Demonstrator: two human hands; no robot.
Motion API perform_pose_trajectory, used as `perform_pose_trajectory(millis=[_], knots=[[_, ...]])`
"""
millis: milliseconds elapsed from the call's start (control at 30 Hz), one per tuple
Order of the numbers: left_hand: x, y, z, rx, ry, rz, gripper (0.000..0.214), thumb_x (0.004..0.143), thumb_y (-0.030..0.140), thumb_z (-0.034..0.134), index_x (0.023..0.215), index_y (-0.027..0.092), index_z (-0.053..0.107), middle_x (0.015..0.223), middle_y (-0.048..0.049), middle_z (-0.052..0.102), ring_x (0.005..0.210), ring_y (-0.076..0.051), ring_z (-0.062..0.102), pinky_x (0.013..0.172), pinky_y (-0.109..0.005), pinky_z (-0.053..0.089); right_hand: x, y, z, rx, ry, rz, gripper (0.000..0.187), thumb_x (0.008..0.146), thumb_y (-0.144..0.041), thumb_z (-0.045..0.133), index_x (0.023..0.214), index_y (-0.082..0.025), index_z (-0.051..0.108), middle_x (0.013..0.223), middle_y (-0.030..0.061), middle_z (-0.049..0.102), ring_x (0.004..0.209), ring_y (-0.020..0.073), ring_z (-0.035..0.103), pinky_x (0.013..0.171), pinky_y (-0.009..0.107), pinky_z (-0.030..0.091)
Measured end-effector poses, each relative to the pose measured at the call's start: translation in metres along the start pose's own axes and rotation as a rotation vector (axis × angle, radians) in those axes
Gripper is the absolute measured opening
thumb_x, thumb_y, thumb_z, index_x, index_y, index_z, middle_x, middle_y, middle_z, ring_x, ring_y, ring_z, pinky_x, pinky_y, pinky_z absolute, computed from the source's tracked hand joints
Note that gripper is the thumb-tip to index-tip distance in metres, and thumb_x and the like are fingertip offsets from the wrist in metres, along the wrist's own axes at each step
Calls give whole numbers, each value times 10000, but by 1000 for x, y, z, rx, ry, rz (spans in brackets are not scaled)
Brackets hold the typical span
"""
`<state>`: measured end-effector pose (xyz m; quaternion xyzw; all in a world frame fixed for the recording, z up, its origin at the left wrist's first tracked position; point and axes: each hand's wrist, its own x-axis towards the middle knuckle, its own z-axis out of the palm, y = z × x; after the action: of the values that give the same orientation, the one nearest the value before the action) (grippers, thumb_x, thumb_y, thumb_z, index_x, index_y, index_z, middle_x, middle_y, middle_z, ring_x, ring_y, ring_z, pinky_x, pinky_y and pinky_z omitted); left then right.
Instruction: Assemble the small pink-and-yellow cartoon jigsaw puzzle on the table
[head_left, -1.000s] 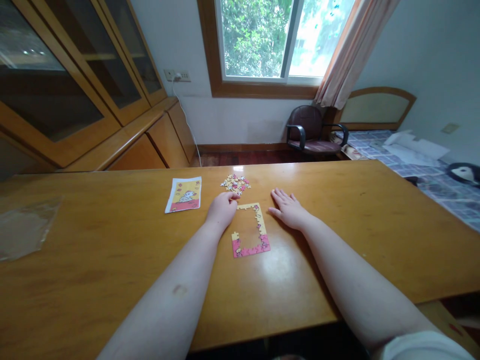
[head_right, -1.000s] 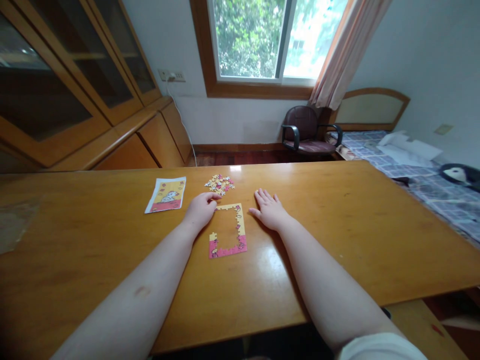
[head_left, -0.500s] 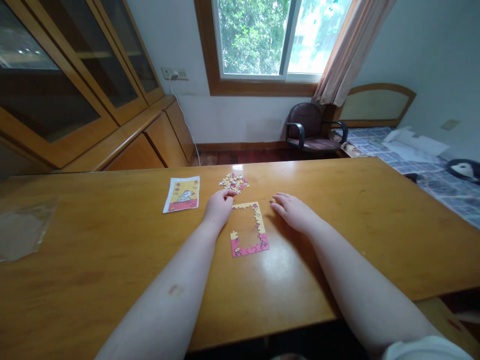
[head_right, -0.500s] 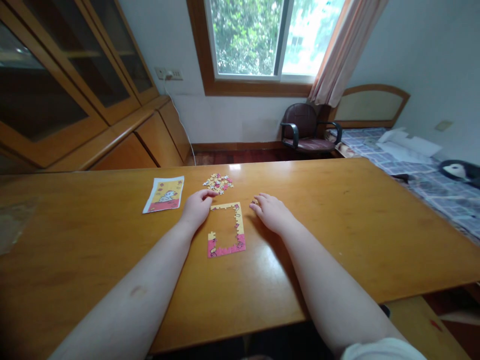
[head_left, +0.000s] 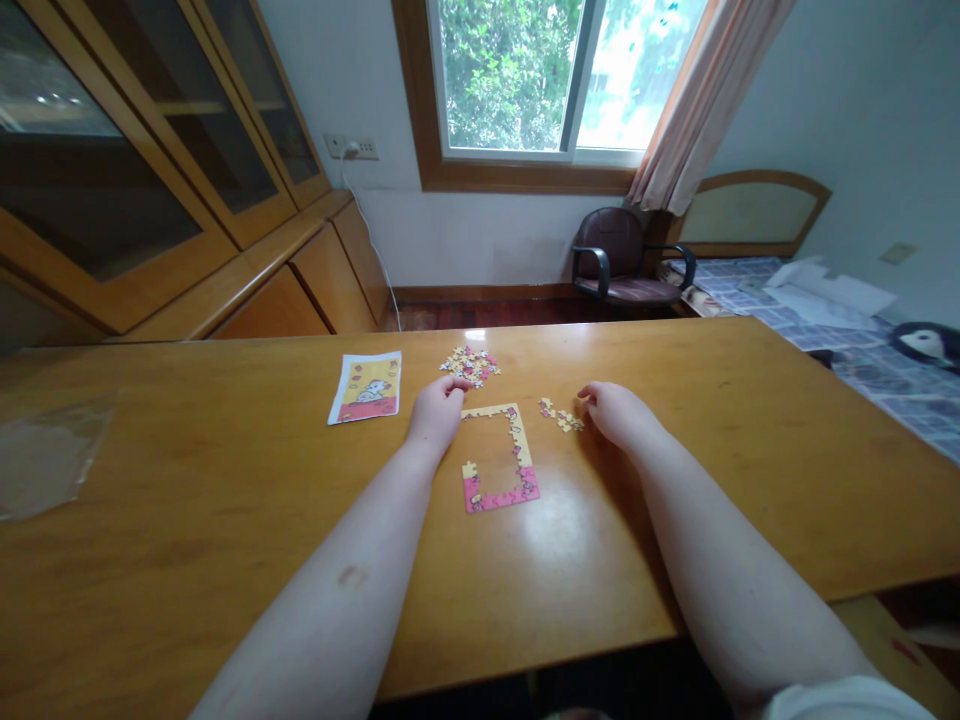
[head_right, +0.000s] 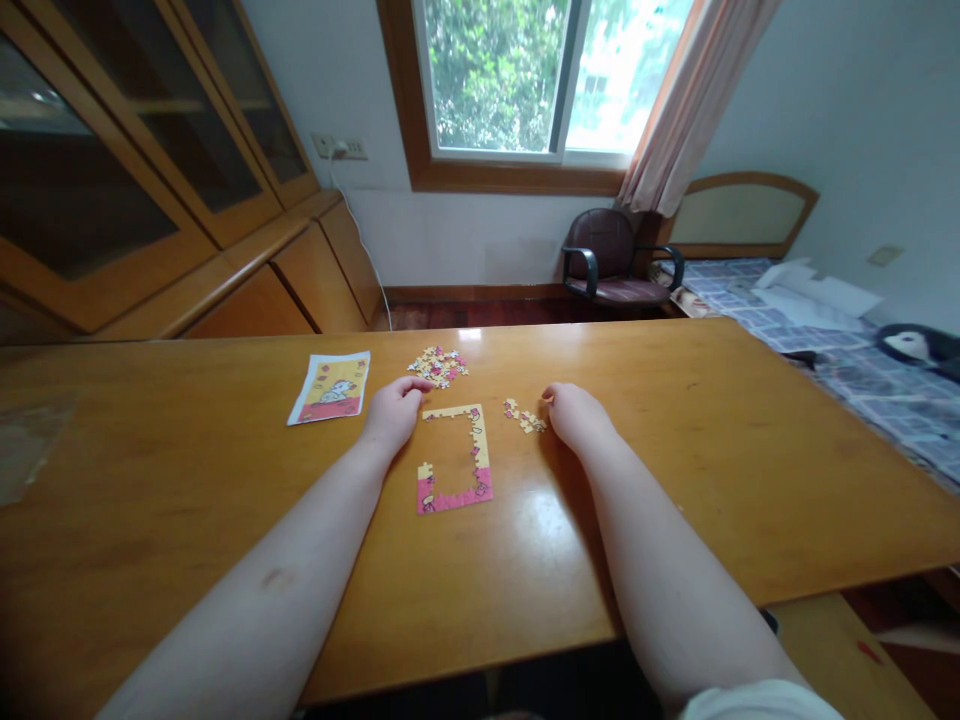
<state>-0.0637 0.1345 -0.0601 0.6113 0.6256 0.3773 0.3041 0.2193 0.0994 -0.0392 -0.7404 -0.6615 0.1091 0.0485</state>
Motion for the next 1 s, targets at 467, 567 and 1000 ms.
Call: perform_pose_trajectory(millis=[467,567,1000], knots=[[-2,4,-2,50,-9,5,311,723,197,454,887,192,719,775,-10,702,735,-189,620,697,-284,484,-9,-5,-3,-31,-146,-65,196,698,-257,677,879,-227,746,878,54,727,757,186,647,596,232,406],[-3,4,-2,51,-9,1,308,721,192,456,883,194,718,777,-9,702,729,-186,618,689,-281,482,-9,-6,-2,-56,-162,-56,151,698,-246,664,818,-218,752,830,65,726,729,195,648,591,243,410],[-4,8,-4,69,-17,1,303,721,181,458,874,198,718,857,-17,717,783,-197,629,724,-288,490,-15,-15,-9,-146,-217,-24,250,762,-407,621,754,-177,717,798,113,708,680,210,636,542,270,377]])
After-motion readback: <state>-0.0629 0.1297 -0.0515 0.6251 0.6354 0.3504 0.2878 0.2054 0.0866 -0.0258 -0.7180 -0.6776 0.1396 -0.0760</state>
